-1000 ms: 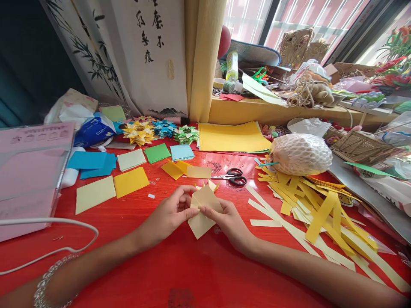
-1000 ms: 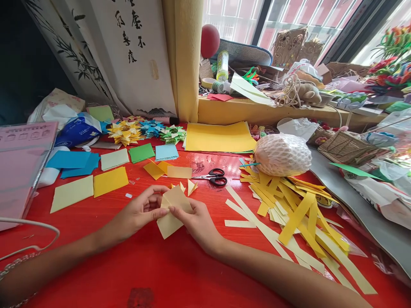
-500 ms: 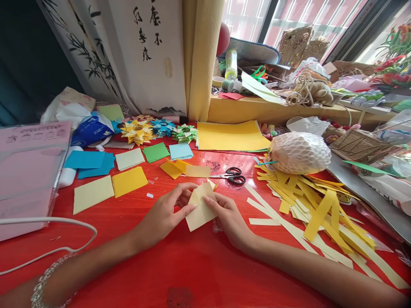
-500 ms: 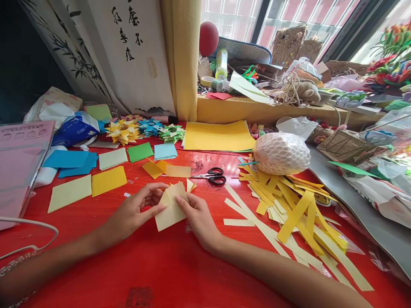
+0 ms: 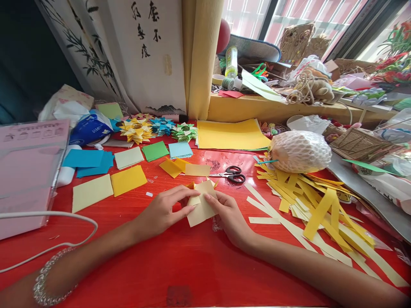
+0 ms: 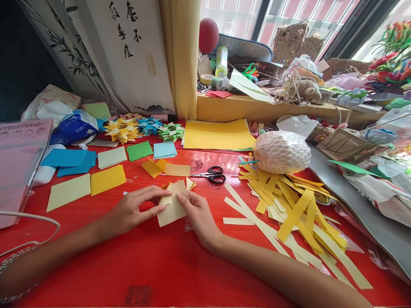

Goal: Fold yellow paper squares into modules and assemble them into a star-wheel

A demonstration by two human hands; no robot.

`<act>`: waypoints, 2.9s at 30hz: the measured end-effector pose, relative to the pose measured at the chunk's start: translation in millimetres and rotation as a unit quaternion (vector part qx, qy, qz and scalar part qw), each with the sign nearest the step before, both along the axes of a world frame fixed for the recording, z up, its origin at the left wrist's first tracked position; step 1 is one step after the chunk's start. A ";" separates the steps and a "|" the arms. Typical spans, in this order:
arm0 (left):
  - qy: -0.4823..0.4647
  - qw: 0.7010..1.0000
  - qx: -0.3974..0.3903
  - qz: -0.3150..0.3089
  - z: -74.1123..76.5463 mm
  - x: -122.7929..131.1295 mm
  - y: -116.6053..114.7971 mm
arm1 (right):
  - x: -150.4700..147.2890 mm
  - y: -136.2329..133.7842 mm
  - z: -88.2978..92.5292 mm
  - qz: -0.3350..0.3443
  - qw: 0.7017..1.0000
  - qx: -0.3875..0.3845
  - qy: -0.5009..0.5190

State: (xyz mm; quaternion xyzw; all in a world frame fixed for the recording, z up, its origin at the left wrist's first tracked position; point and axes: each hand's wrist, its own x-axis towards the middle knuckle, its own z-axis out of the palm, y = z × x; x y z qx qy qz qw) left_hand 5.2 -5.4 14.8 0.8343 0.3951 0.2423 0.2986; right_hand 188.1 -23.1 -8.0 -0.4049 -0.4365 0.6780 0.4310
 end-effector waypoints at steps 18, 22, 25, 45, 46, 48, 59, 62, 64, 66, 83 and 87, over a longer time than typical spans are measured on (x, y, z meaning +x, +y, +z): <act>-0.171 0.949 -0.249 0.088 1.2 2.0 5.3 | -1.3 -2.4 3.3 0.023 0.998 0.052 -0.041; -0.179 0.941 -0.265 0.111 2.4 2.4 7.3 | -0.9 -3.1 2.1 0.016 0.998 0.038 -0.055; -0.166 0.941 -0.271 0.113 3.0 3.5 4.9 | -1.3 -3.3 1.6 0.020 0.998 0.034 -0.055; -0.146 0.945 -0.277 0.099 -4.6 9.9 -4.1 | -0.8 -2.1 5.4 0.007 0.999 0.014 -0.042; -0.144 0.942 -0.287 0.093 -5.6 9.5 -3.0 | -0.5 -2.2 5.2 0.001 0.998 0.012 -0.055; -0.147 0.937 -0.306 0.081 -6.6 9.0 -1.4 | 0.1 -2.4 4.3 -0.001 0.997 0.011 -0.072; -0.225 0.875 -0.427 0.042 0.3 12.3 -2.1 | 0.1 1.5 1.9 -0.008 1.000 0.004 0.001; -0.210 0.883 -0.417 0.045 -0.2 12.1 -1.9 | 0.5 2.4 2.3 -0.003 1.000 0.007 -0.015; -0.189 0.908 -0.368 0.069 -2.0 10.9 -1.8 | 1.0 3.7 2.8 0.017 0.999 0.011 -0.033; -0.168 0.929 -0.315 0.095 -3.6 9.3 -1.6 | 2.0 6.0 3.8 0.061 0.997 0.012 -0.049; -0.240 0.897 -0.358 0.092 -6.0 4.7 1.0 | 6.7 10.8 2.4 0.022 0.989 0.090 -0.112; -0.250 0.887 -0.378 0.084 -6.4 3.8 1.8 | 6.7 10.9 1.2 0.019 0.987 0.099 -0.123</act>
